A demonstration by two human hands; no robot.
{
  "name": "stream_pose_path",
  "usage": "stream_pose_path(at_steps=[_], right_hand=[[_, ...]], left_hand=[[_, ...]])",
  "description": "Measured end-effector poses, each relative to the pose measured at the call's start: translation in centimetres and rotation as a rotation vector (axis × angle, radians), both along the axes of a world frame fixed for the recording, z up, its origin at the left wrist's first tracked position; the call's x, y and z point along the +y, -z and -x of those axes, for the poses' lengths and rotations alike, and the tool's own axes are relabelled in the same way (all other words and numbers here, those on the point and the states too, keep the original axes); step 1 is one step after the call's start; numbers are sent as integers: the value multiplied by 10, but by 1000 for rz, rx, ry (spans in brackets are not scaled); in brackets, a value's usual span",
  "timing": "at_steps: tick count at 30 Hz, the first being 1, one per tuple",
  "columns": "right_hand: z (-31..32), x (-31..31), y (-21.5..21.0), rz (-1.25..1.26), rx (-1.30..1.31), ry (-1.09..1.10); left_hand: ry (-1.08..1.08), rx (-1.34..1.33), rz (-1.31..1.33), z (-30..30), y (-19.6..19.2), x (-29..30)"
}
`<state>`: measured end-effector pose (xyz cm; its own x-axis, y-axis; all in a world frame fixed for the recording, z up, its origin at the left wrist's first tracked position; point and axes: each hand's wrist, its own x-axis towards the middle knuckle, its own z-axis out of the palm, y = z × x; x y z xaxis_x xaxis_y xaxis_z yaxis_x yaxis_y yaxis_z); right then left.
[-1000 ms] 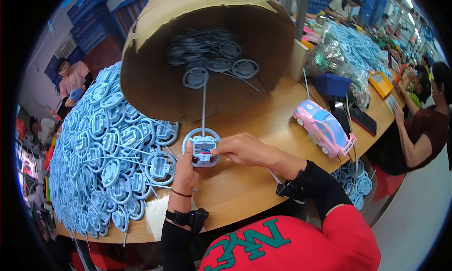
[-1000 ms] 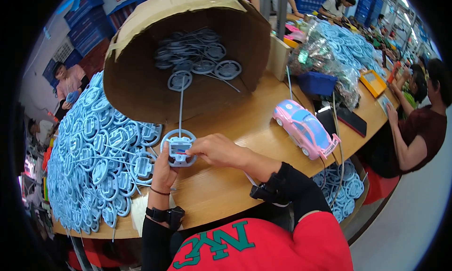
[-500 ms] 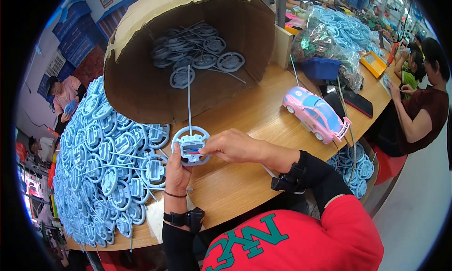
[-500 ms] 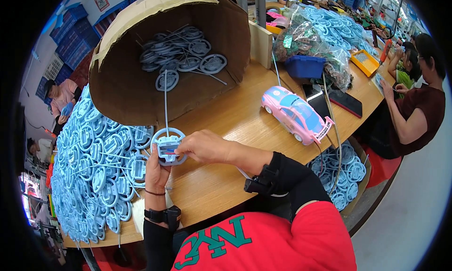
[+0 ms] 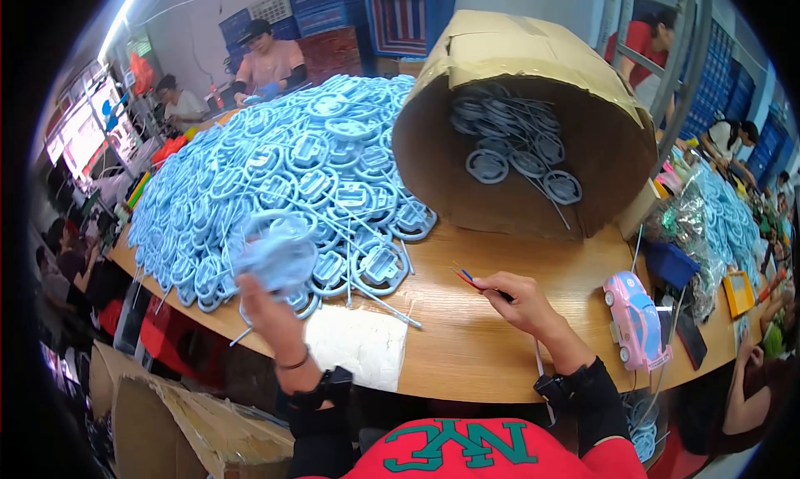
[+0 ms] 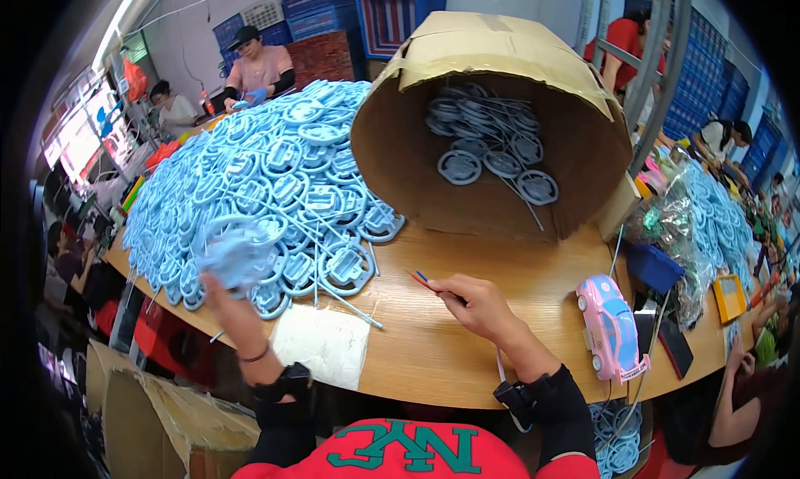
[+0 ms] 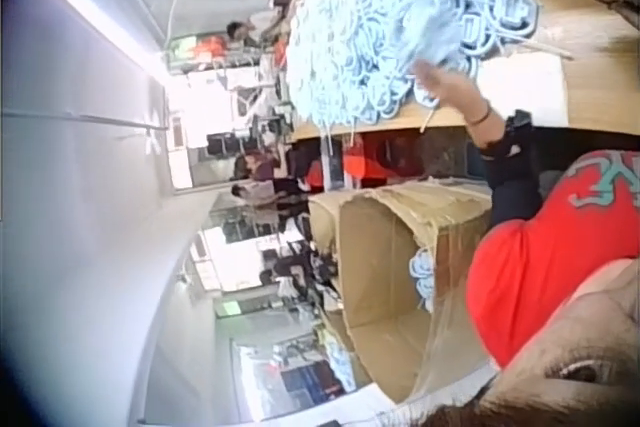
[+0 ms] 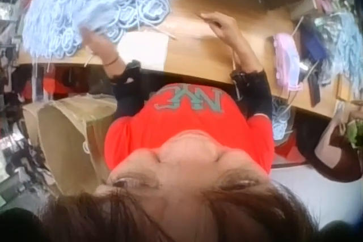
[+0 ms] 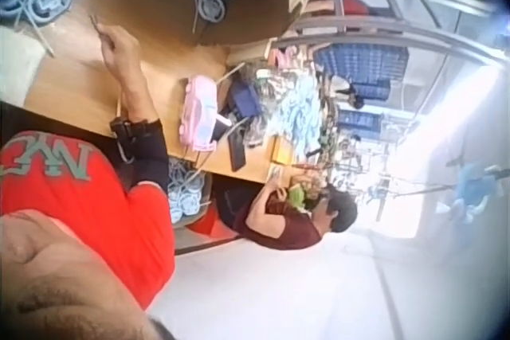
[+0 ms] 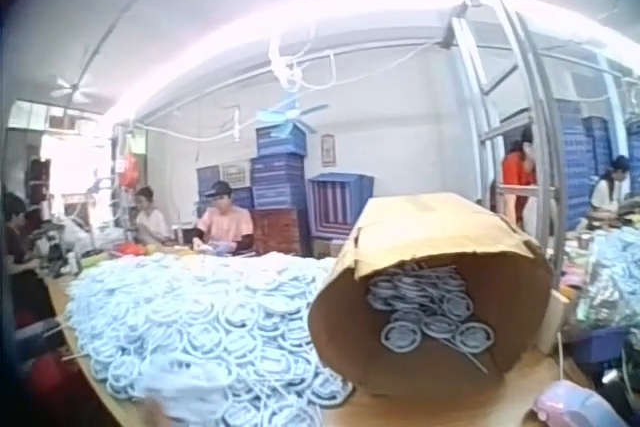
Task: Assembling blue plastic toy steering wheel components by inserting wires and securing parts.
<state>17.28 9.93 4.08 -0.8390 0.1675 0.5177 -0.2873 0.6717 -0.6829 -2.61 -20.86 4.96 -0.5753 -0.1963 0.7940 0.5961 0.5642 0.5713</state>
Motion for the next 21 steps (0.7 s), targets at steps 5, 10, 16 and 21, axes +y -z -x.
stream_pose_path(at_steps=[5, 10, 16, 21], right_hand=[[3, 8, 9, 30, -51, -1], [2, 8, 9, 66, -101, -17], [5, 3, 14, 87, -94, 0], [-6, 3, 10, 126, 1, -18]], left_hand=[[395, 608, -1050, -17, -78, -76], [611, 811, -1124, -23, -87, -137], [864, 130, -830, -3, -54, -76], [1357, -567, -64, -26, -33, 81]])
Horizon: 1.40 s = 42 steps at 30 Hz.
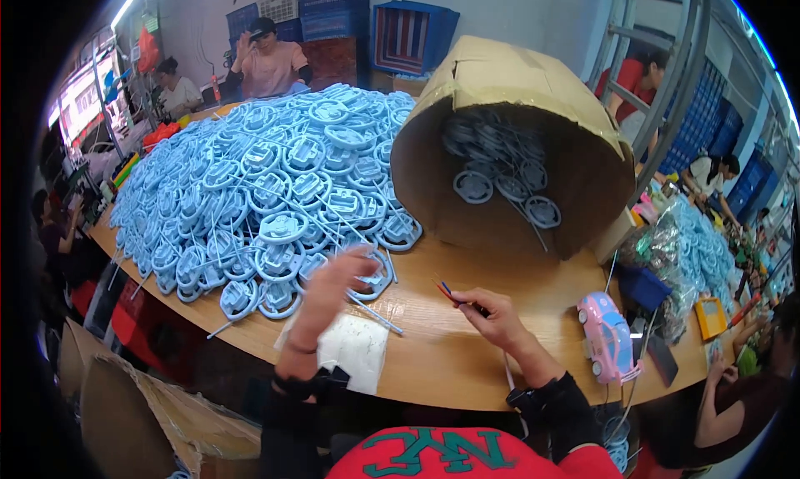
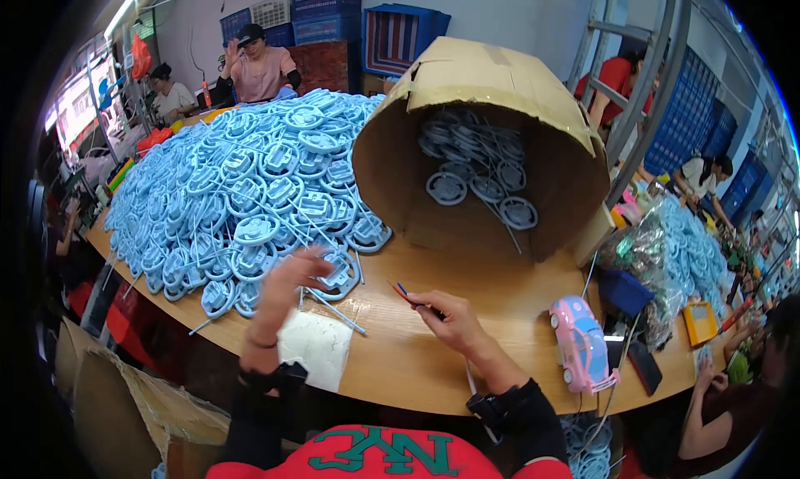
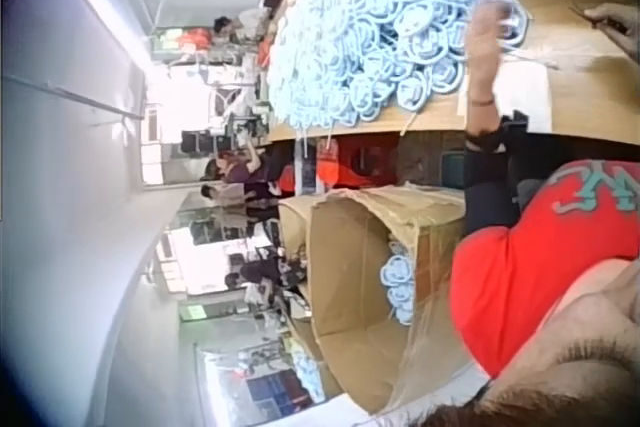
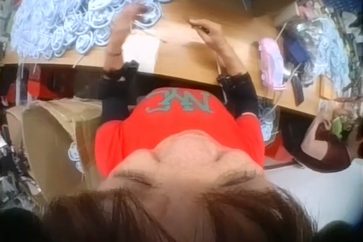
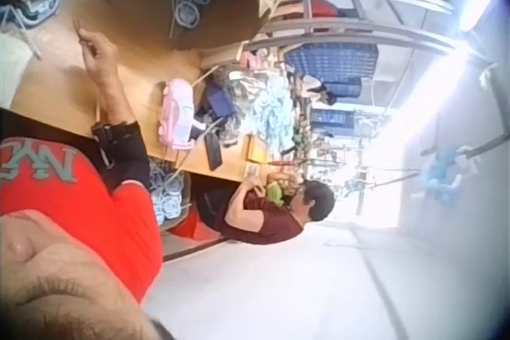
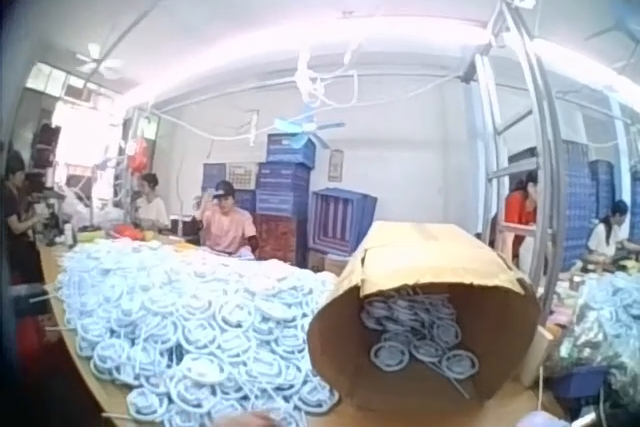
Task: Assembling blue plastic toy steering wheel components by inserting wires and securing parts.
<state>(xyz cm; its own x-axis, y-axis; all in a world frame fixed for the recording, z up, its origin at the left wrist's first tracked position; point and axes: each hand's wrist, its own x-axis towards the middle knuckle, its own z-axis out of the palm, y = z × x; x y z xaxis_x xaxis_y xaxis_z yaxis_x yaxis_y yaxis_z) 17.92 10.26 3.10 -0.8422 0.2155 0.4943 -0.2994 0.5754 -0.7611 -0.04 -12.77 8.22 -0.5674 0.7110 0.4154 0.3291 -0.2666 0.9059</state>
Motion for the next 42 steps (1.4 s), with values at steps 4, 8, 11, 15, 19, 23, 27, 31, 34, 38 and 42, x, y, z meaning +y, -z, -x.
stream_pose_path(at_steps=[4, 8, 11, 15, 19, 23, 27, 31, 34, 38, 42], right_hand=[[3, -13, -2, 167, -62, -6], [8, -14, 0, 198, 96, 70], [7, 1, 3, 151, -9, 94], [9, 56, 5, 109, -159, 286], [51, 120, -19, -227, -107, 557], [115, 204, -49, -532, -129, 637], [184, 275, -45, -867, -147, 741], [252, 313, -3, -862, -172, 696], [296, 337, 22, -872, -188, 661], [337, 358, 75, -872, -231, 614], [353, 359, 127, -853, -276, 595]], left_hand=[[274, 245, 446, -33, 21, 68], [565, -140, 286, -41, 55, 123], [516, -335, 332, -48, 81, 146], [488, -450, 436, -43, 91, 146], [530, -392, 541, -30, 94, 138], [587, -404, 553, -30, 97, 147], [628, -403, 551, -26, 86, 146], [651, -367, 603, -22, 102, 146], [664, -364, 621, -20, 106, 144], [712, -321, 697, -15, 91, 144], [661, -270, 552, -19, 96, 143]])
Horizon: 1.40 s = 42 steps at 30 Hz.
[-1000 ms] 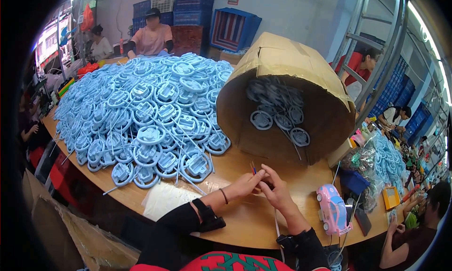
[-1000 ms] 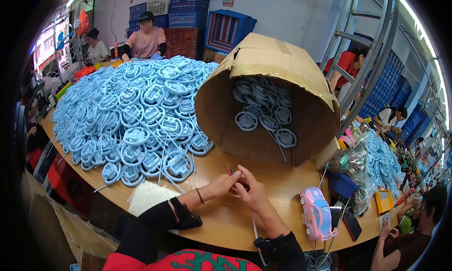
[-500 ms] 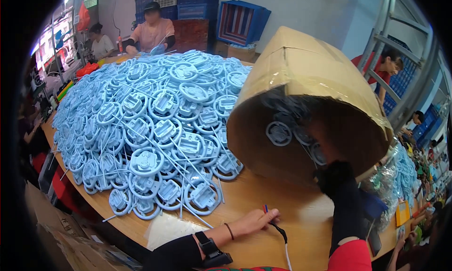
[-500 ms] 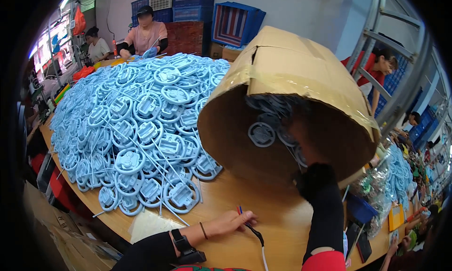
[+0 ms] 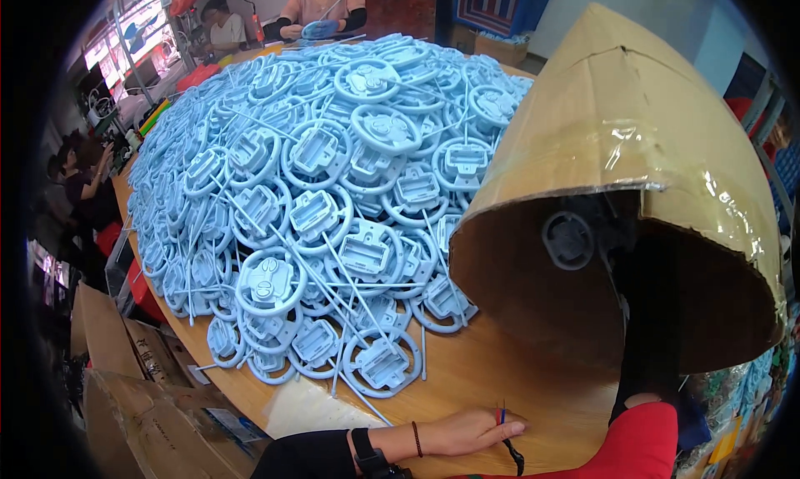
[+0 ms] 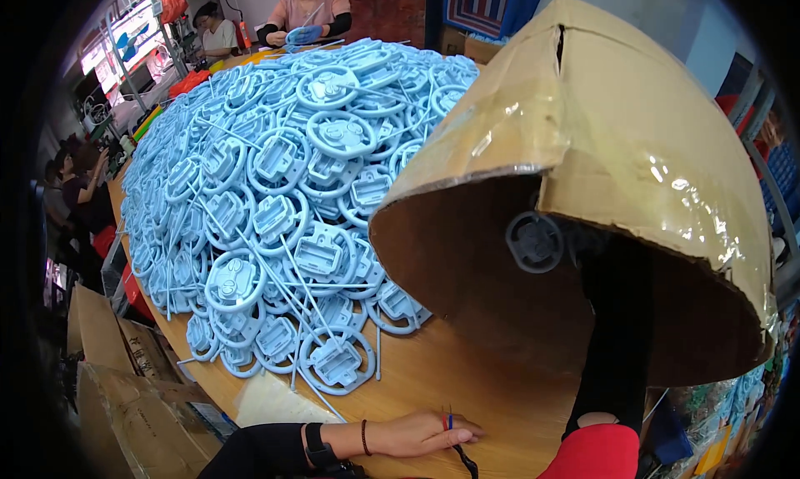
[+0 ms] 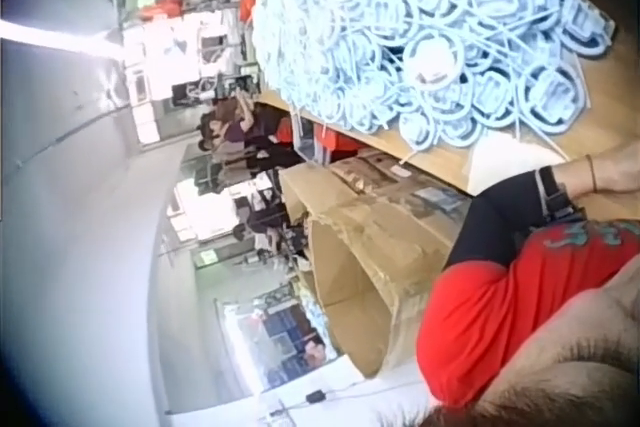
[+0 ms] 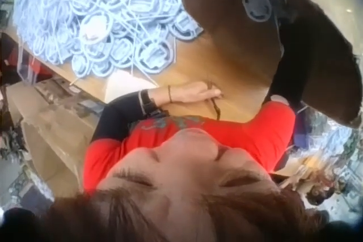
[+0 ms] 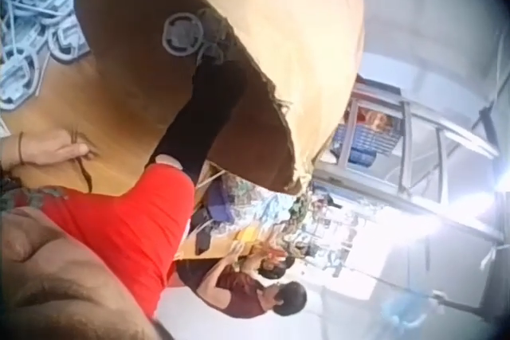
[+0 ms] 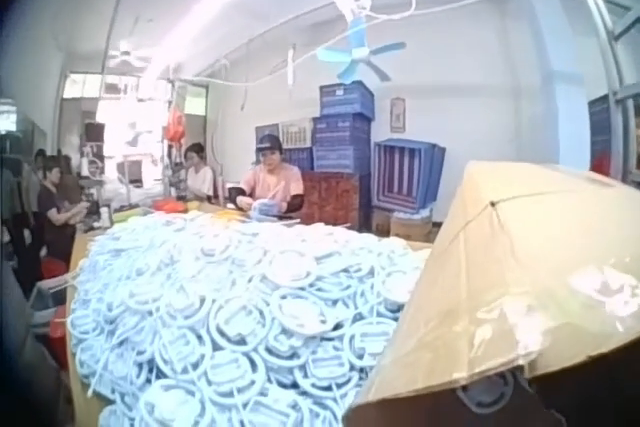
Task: Assembling blue plastic toy steering wheel components by inserting wires and securing parts.
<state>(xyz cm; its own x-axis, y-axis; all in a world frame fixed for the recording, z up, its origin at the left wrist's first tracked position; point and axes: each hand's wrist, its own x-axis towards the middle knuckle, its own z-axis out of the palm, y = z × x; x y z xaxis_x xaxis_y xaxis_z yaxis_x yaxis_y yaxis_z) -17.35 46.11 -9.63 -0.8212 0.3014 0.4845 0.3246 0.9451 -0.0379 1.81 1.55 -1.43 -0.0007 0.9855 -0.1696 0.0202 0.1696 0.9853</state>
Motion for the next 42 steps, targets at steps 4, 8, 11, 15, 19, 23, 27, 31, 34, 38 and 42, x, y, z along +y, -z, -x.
stream_pose_path(at_steps=[4, 8, 11, 15, 19, 23, 27, 31, 34, 38, 42], right_hand=[[-13, 14, 8, -20, 6, 61], [-49, 31, -19, -84, 38, 164], [-87, 42, -50, -154, 52, 244], [-119, -6, -68, -395, 33, 115], [-171, -51, -85, -327, -128, 9], [-203, -112, -99, -319, -171, -18], [-224, -183, -126, -221, -413, -122], [-235, -230, -162, -56, -791, -211], [-231, -230, -214, 76, -747, -337], [-123, -196, -246, 287, -728, -122], [-72, -113, -206, -89, 60, -174]], left_hand=[[-51, -51, 14, -2, -6, -1], [1, -49, 15, 0, -7, 0], [-27, -123, 38, -7, 0, 6], [-90, -73, 22, -9, 3, 0], [-98, -65, 14, -9, 2, 5], [-95, -74, -10, -9, -1, 3], [-109, -95, -13, -9, 4, 2], [-89, -97, -9, -7, 6, 4], [-63, -103, -22, -9, 3, 7], [-125, -105, 21, -4, 2, -8], [-38, -15, -49, -5, 5, 3]])
